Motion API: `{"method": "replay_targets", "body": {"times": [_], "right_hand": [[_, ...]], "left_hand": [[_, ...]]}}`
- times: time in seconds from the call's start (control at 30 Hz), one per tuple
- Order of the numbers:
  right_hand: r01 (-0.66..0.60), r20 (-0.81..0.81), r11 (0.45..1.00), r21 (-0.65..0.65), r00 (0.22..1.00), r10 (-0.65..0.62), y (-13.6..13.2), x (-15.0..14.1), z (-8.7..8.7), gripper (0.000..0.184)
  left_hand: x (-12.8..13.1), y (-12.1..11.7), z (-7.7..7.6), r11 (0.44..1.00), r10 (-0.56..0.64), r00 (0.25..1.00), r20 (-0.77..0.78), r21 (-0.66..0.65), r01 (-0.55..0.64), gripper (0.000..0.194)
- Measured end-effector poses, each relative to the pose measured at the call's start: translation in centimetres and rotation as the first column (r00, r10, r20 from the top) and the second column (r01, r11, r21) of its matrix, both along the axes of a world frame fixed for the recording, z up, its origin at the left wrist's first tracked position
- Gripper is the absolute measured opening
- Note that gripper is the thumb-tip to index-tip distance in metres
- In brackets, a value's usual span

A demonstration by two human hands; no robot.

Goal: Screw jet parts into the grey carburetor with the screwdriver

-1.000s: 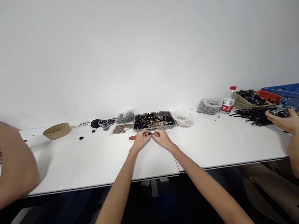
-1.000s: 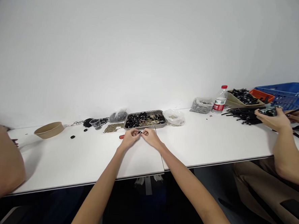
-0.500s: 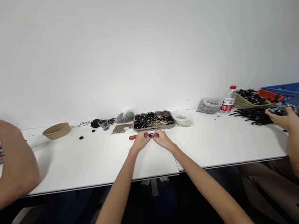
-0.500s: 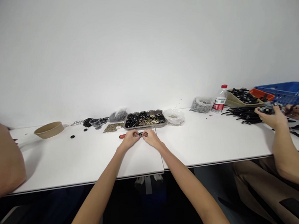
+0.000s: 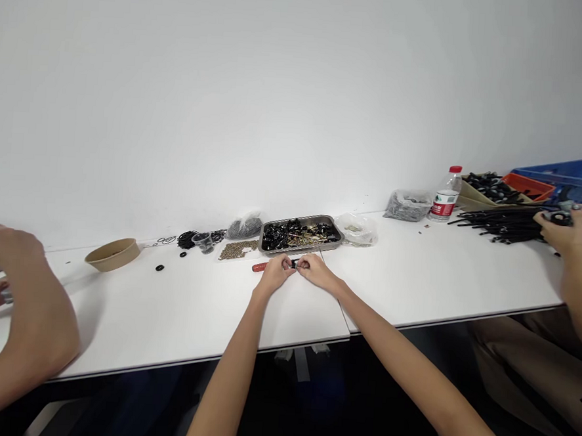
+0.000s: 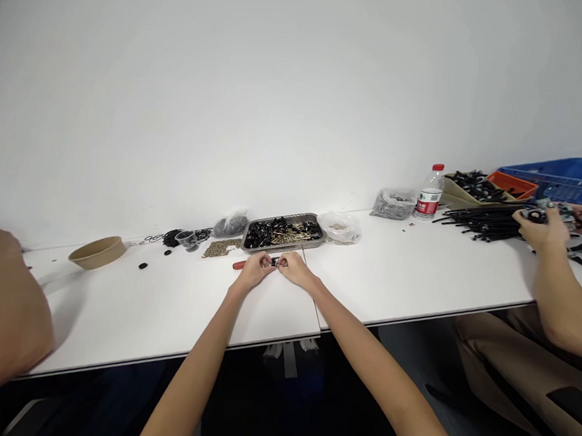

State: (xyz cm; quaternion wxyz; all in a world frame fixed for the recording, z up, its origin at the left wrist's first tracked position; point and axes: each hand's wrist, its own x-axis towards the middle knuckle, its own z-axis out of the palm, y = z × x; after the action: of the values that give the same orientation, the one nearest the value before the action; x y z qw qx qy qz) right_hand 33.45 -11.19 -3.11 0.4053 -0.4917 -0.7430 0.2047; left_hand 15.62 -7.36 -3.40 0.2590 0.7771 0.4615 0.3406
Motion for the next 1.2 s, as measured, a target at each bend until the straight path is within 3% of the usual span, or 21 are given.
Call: {"method": "replay_targets", "body": {"times": [0.9,1.2], "right_hand": [[-0.028,0.038,1.000,-0.006,0.999,0.029,0.19,0.12,-0.19,0.010],[-0.041,0.046,0.999,-0.015,0.998,0.042,-0.28,0.15,0.12,0.010]], "left_hand": [[0.14,-0.66,0.58,0.998,0.013,0.997,-0.070,-0.057,-0.017,0.029],[0.16,0.12,-0.16,0.998,0.019,1.000,0.001,-0.060,-0.019,0.011]]}}
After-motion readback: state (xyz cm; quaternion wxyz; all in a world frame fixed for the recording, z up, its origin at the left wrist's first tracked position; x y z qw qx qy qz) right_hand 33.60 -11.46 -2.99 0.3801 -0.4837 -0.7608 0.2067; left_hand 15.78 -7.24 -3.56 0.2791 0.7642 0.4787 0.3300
